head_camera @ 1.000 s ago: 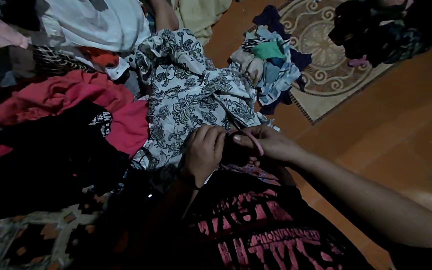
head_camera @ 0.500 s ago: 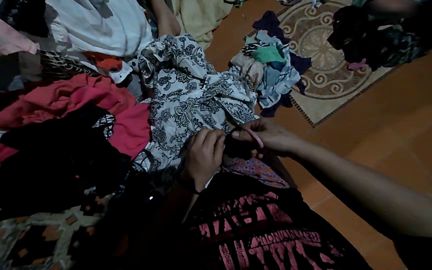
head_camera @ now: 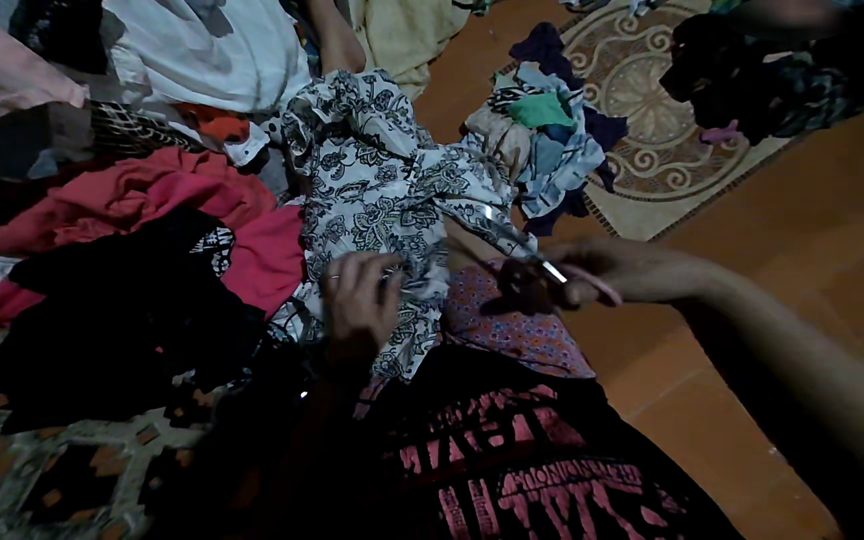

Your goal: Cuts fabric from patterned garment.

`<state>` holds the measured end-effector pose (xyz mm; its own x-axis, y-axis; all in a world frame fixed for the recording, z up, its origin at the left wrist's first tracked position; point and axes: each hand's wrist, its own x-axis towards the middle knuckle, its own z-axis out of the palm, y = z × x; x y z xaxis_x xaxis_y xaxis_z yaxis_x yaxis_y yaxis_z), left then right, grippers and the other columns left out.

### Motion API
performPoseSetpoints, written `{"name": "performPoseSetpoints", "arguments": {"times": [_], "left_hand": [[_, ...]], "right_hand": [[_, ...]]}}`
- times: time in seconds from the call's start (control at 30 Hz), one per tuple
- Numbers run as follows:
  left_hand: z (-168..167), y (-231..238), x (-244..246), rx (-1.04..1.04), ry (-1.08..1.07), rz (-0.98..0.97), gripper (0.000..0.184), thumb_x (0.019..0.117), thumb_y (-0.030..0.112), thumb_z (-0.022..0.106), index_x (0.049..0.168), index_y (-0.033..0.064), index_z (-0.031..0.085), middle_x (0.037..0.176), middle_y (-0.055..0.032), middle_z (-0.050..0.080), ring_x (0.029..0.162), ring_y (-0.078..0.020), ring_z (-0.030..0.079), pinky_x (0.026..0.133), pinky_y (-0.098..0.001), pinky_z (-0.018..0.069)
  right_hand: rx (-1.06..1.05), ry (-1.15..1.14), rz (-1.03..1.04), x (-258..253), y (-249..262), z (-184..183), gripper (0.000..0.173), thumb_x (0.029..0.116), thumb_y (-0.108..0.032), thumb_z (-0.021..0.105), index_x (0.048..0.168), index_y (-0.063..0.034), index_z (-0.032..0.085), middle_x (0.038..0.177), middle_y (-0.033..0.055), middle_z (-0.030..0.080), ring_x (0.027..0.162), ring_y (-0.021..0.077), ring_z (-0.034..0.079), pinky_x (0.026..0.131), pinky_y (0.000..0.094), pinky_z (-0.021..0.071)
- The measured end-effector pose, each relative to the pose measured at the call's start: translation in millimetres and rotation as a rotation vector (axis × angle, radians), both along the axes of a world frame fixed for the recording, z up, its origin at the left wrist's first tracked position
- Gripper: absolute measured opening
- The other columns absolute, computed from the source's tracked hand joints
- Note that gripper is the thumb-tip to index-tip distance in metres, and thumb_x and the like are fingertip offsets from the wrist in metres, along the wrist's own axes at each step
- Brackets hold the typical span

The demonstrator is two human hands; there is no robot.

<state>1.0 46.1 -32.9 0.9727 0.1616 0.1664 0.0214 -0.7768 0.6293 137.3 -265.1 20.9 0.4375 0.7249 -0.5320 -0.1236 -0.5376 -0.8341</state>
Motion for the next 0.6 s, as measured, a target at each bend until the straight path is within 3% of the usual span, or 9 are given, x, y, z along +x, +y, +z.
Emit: {"name": "performPoseSetpoints", "arguments": {"times": [0.03,0.1,0.17,0.3,0.47,0.53,0.6], "left_hand": [[0,13,-1,0.010,0.004,0.077,0.029,0.0951,0.027,0.067,0.116,0.0078,0.072,0.120,-0.0166,0.067,0.118,-0.0369,0.059,0.101,-0.0565,0.0454],[0,35,-1,-0.046,0.088,0.207,0.055,0.0907,0.034,0.074,0.135,0.0039,0.061,0.136,-0.0249,0.057,0.126,-0.0416,0.054,0.102,-0.0588,0.0457],[-8,49,1,-0.117,0.189,0.246,0.069,0.0894,0.036,0.077,0.145,0.0031,0.051,0.140,-0.0269,0.051,0.127,-0.0408,0.053,0.102,-0.0573,0.0471],[-10,59,-1,-0.160,0.297,0.187,0.037,0.0994,0.023,0.067,0.123,-0.0050,0.063,0.118,-0.0250,0.066,0.111,-0.0390,0.065,0.097,-0.0583,0.0503],[36,78,-51,-0.296,0.410,0.267,0.025,0.0963,0.017,0.070,0.113,-0.0013,0.066,0.104,-0.0149,0.070,0.097,-0.0214,0.067,0.090,-0.0449,0.0540],[45,84,-72,-0.291,0.513,0.254,0.028,0.0961,0.020,0.067,0.114,-0.0018,0.066,0.104,-0.0132,0.069,0.095,-0.0160,0.065,0.089,-0.0379,0.0534],[56,74,-77,-0.220,0.593,0.309,0.033,0.0982,0.021,0.067,0.123,-0.0020,0.065,0.117,-0.0196,0.066,0.106,-0.0246,0.064,0.095,-0.0432,0.0503]], "right_hand": [[-0.015,-0.123,-0.131,-4,-8,-2,0.047,0.0832,-0.050,0.075,0.108,-0.0113,0.066,0.080,-0.0073,0.064,0.069,-0.0012,0.059,0.063,0.0180,0.0510],[-0.029,-0.354,-0.322,-12,-13,-18,0.054,0.0838,-0.022,0.078,0.129,-0.0023,0.057,0.106,0.0072,0.067,0.086,0.0114,0.066,0.075,0.0308,0.0578],[-0.021,-0.465,-0.415,-19,-10,-46,0.059,0.0829,-0.008,0.073,0.136,-0.0001,0.048,0.124,0.0159,0.064,0.101,0.0218,0.067,0.082,0.0408,0.0580],[-0.014,-0.453,-0.493,-31,7,-71,0.047,0.0866,-0.007,0.070,0.129,0.0056,0.053,0.103,0.0176,0.067,0.086,0.0213,0.066,0.076,0.0418,0.0566],[0.051,-0.360,-0.429,-45,-27,-48,0.054,0.0830,-0.022,0.071,0.129,0.0025,0.055,0.102,0.0041,0.065,0.079,0.0011,0.061,0.070,0.0212,0.0540],[0.039,-0.279,-0.385,-52,-45,-39,0.054,0.0811,-0.023,0.073,0.127,0.0015,0.058,0.100,-0.0010,0.066,0.079,-0.0028,0.060,0.069,0.0168,0.0533],[0.006,-0.272,-0.430,-57,-50,-37,0.053,0.0839,-0.023,0.072,0.128,0.0026,0.057,0.099,0.0002,0.066,0.080,-0.0010,0.062,0.071,0.0179,0.0542]]}}
